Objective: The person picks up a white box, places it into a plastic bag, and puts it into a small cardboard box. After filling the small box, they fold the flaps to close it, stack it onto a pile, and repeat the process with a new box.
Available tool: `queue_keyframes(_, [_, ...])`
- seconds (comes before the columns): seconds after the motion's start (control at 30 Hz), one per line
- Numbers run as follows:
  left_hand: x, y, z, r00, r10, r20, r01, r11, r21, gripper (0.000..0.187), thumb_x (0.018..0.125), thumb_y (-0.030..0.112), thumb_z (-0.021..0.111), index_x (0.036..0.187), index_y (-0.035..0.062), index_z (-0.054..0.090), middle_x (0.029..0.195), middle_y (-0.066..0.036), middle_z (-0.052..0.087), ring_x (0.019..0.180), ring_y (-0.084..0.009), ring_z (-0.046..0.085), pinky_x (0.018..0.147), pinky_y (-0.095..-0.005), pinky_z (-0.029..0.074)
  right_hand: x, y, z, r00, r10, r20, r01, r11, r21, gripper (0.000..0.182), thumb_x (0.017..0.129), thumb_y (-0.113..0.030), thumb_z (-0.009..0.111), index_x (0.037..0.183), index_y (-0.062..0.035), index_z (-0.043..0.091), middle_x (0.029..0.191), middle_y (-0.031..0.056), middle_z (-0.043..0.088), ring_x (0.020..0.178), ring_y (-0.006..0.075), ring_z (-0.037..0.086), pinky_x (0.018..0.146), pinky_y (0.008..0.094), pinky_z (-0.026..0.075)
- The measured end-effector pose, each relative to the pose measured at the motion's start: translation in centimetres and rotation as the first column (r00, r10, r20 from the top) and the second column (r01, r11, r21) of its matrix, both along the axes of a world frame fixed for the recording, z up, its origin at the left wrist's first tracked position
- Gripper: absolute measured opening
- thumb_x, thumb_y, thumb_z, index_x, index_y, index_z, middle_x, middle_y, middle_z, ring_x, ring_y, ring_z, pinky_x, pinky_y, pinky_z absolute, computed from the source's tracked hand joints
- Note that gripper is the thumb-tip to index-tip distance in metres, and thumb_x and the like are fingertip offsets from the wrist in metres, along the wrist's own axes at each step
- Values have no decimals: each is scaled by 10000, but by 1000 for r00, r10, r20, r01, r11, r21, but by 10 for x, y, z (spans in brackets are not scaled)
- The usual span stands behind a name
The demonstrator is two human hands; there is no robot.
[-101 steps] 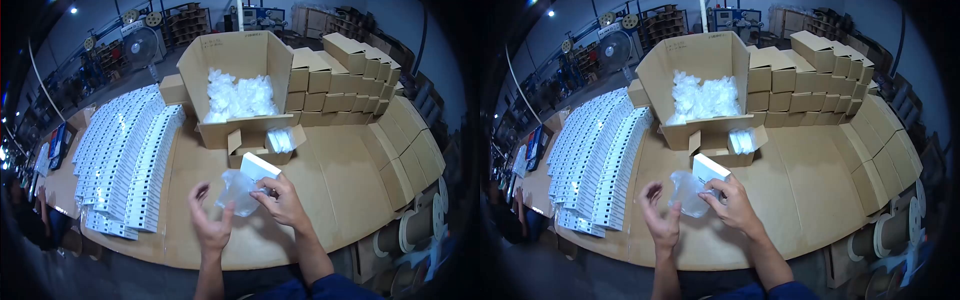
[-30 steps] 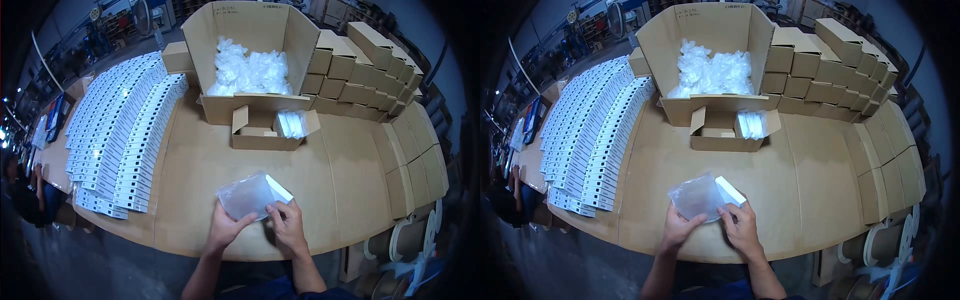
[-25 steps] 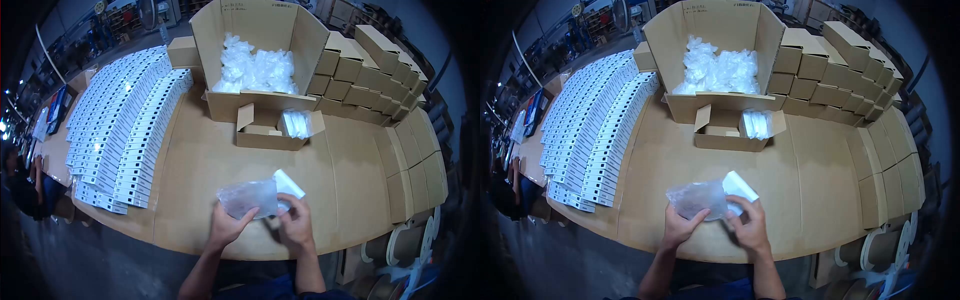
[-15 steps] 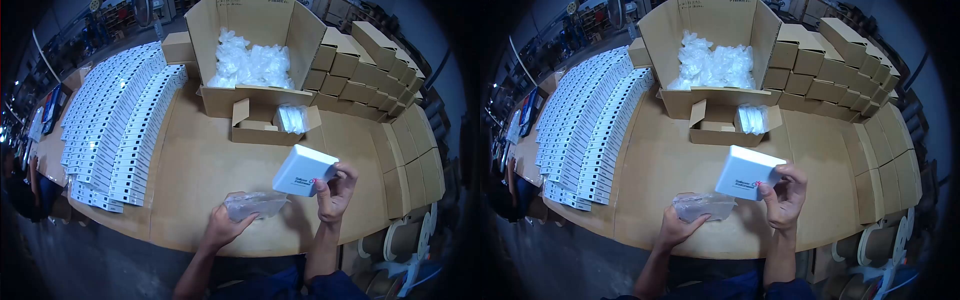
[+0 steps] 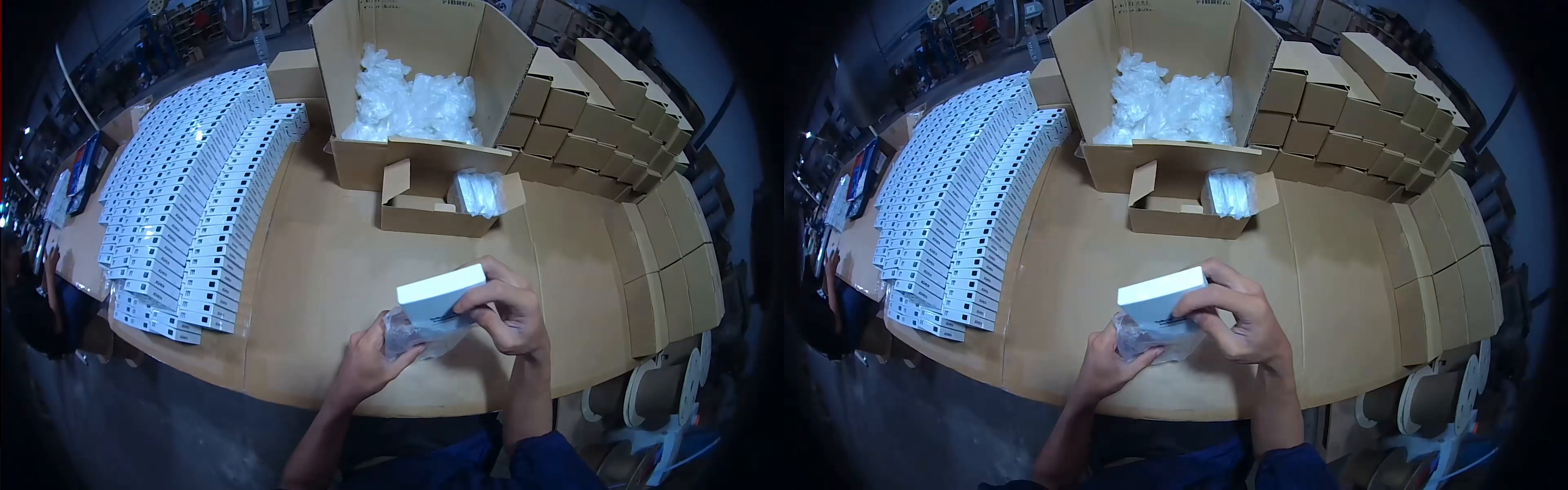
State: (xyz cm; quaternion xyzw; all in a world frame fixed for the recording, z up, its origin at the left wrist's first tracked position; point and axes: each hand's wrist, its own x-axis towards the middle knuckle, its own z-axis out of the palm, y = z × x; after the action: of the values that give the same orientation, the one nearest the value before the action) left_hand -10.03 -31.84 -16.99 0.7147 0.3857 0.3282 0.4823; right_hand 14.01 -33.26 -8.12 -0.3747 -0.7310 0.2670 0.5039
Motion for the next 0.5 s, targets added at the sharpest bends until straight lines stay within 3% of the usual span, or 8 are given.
queue_keyframes(0.07, [-2, 0, -4, 1000, -1, -6, 1, 1000, -29, 576, 831, 192, 867, 1297, -15, 599, 1093, -209, 750, 1052, -316, 746, 911, -402, 588, -7, 5, -1, 1000, 0, 6, 1, 998, -61, 292, 767, 135, 634, 991, -10, 753, 1002, 149, 663, 908, 254, 656, 786, 334, 519])
queue_keyframes(0.1, [-3, 0, -6, 1000, 0, -7, 0, 999, -43, 599, 831, 197, 869, 1314, -20, 590, 1097, -206, 751, 1052, -301, 749, 916, -398, 586, -10, 6, -3, 1000, 9, -11, -10, 996, -85, 224, 860, 22, 608, 1035, 3, 746, 985, 148, 660, 919, 255, 646, 811, 349, 508])
queue_keyframes(0.2, [-3, 1, -16, 987, 49, 155, -32, 993, -112, 658, 823, 237, 886, 1348, -19, 581, 1124, -165, 754, 1064, -221, 734, 930, -377, 577, -15, 7, -7, 998, 5, -59, -16, 981, -195, 267, 956, -125, 545, 1074, 17, 738, 977, 153, 659, 944, 256, 637, 841, 373, 496])
queue_keyframes(0.23, [-4, -2, -13, 972, 47, 229, -13, 989, -148, 542, 923, 223, 799, 1348, -32, 581, 1178, -120, 731, 1072, -184, 699, 950, -351, 557, -14, 8, -13, 999, 11, -44, -20, 974, -226, 380, 1008, -241, 480, 1124, 23, 728, 1002, 158, 669, 981, 264, 635, 885, 383, 488])
queue_keyframes(0.33, [-10, -3, -17, 881, 104, 462, 80, 929, -361, 392, 1040, 190, 640, 1343, -51, 576, 1220, -108, 700, 1089, -179, 673, 969, -333, 532, -23, 8, -21, 991, 2, -135, -39, 961, -273, 405, 1005, -263, 481, 1136, 31, 726, 1029, 168, 681, 1008, 283, 639, 919, 376, 483])
queue_keyframes(0.37, [-10, -3, -23, 877, 132, 462, 57, 926, -372, 369, 1061, 181, 592, 1345, -54, 572, 1228, -105, 691, 1095, -174, 664, 974, -330, 525, -16, 9, -27, 992, 78, -102, -107, 944, -313, 397, 1014, -222, 507, 1275, 39, 653, 1142, 161, 679, 1075, 279, 641, 989, 387, 480])
queue_keyframes(0.47, [-8, -5, -38, 845, 218, 488, 6, 909, -416, 343, 1105, 175, 498, 1347, -59, 565, 1242, -100, 677, 1113, -159, 641, 987, -324, 506, -33, 0, -49, 919, -84, -384, -61, 934, -351, 448, 1009, -129, 549, 1421, 44, 522, 1250, 151, 647, 1138, 252, 631, 1052, 390, 466])
queue_keyframes(0.5, [-6, -6, -39, 820, 250, 514, -2, 901, -435, 347, 1106, 185, 500, 1346, -57, 567, 1241, -101, 679, 1118, -155, 637, 990, -326, 504, -32, -1, -53, 857, -76, -510, -127, 927, -352, 489, 980, -19, 611, 1441, 42, 460, 1329, 151, 607, 1162, 213, 626, 1067, 363, 476])
